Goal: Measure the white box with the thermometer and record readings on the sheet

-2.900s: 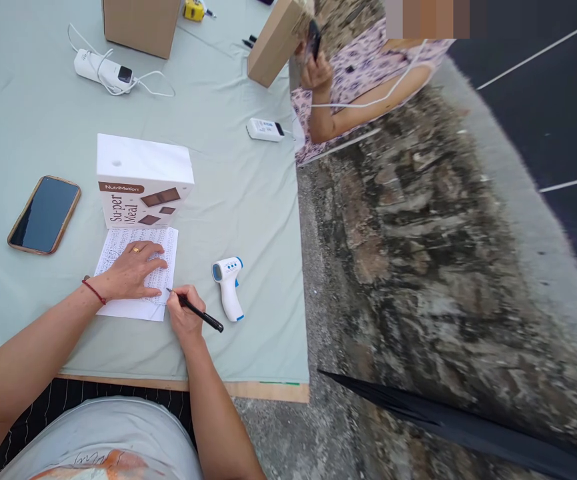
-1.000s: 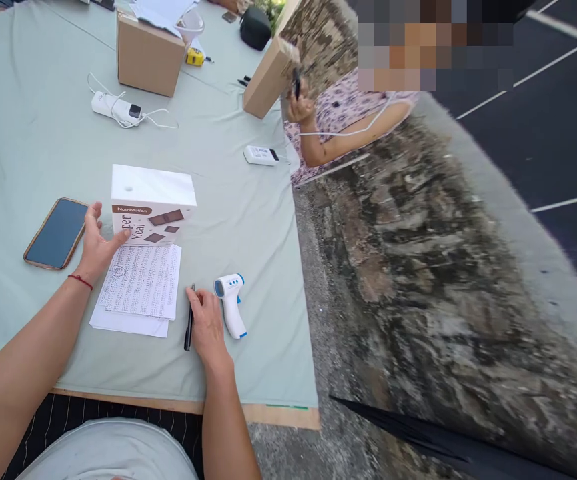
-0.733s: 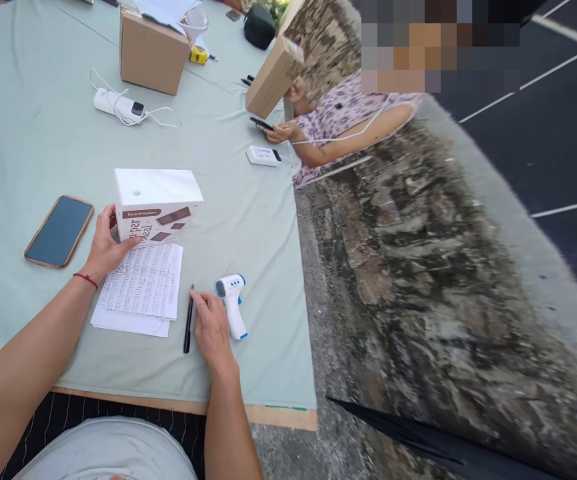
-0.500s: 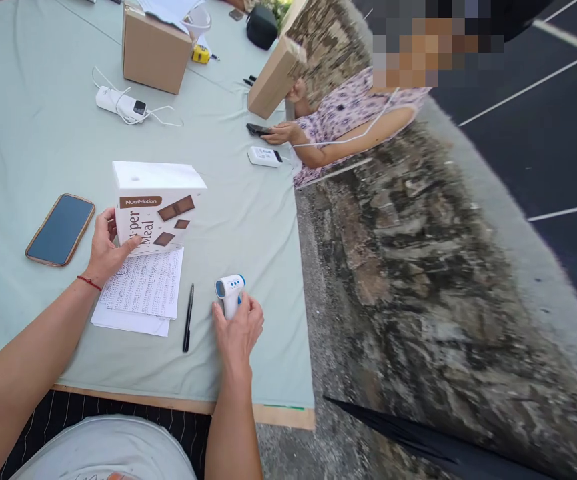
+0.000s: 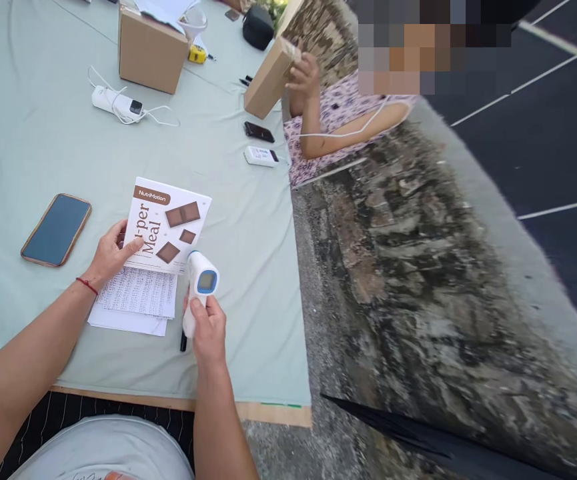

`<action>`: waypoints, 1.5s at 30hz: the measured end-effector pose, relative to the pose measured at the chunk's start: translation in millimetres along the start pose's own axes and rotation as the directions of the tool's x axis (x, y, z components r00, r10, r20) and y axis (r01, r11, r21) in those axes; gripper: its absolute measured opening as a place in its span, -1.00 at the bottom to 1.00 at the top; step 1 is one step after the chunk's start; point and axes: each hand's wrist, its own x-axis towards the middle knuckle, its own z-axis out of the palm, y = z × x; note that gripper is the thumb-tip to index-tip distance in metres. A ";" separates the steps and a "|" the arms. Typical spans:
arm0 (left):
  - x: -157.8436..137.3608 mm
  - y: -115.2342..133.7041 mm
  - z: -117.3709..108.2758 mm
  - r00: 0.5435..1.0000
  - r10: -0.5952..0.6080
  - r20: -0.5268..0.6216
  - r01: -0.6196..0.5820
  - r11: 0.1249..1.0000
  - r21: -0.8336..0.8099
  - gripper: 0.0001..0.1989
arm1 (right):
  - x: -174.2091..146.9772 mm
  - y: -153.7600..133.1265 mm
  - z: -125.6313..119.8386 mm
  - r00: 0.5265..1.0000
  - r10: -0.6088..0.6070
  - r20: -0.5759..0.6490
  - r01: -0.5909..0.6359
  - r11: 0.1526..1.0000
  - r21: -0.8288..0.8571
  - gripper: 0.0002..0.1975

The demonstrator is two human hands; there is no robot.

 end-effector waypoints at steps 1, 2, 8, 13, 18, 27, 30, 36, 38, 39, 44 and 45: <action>0.1 0.6 0.3 1.000 0.002 0.006 -0.002 1.000 -0.013 -0.33 | -1.0 -1.2 8.7 0.999 0.012 0.041 -0.013 0.999 0.038 -0.63; 0.1 0.9 0.8 1.000 0.004 0.012 -0.003 1.000 -0.025 -0.33 | -1.3 -1.4 16.0 0.997 0.023 0.072 -0.027 0.998 0.056 -0.65; -1.1 -0.6 3.4 1.000 -0.010 0.006 0.010 0.998 -0.057 -0.28 | 2.1 8.9 34.0 0.988 0.081 0.129 -0.089 0.994 0.061 -0.60; -1.1 -2.6 3.4 1.000 -0.016 0.005 0.016 0.998 -0.057 -0.27 | 2.9 11.4 31.6 0.990 0.083 0.118 -0.085 0.996 0.013 -0.57; -1.4 -3.6 3.4 1.000 -0.002 0.000 0.002 0.997 -0.072 -0.29 | 3.1 7.4 31.8 0.986 0.070 0.154 -0.073 0.997 0.015 -0.52; -1.9 0.0 2.6 1.000 -0.006 0.017 0.007 0.998 -0.060 -0.29 | 1.3 8.9 37.0 0.985 0.126 0.115 -0.140 0.982 0.126 -0.55; -1.6 -1.0 3.0 1.000 -0.005 0.019 0.006 0.998 -0.063 -0.28 | 0.8 7.5 38.6 0.981 0.140 0.134 -0.157 0.980 0.126 -0.57; -1.3 -3.3 2.5 1.000 -0.010 0.028 0.012 0.997 -0.076 -0.26 | 0.2 1.1 36.1 0.975 0.158 0.154 -0.176 0.978 0.112 -0.57; -1.3 -2.8 1.7 0.999 -0.007 0.034 0.009 0.997 -0.073 -0.28 | -1.8 -1.7 33.5 0.976 0.163 0.145 -0.179 0.978 0.103 -0.56; -1.4 -2.4 1.2 0.999 -0.005 0.034 0.007 0.998 -0.069 -0.29 | -3.4 -2.9 31.5 0.978 0.158 0.139 -0.171 0.981 0.094 -0.57; -1.6 1.0 -1.5 0.999 -0.019 0.034 0.021 0.998 -0.052 -0.29 | -13.1 -3.2 13.6 0.995 0.084 0.046 -0.084 0.996 -0.003 -0.61; -1.6 1.9 -1.9 0.999 -0.028 0.037 0.029 0.998 -0.052 -0.28 | -14.6 -2.2 8.7 0.997 0.075 0.012 -0.075 0.997 -0.020 -0.61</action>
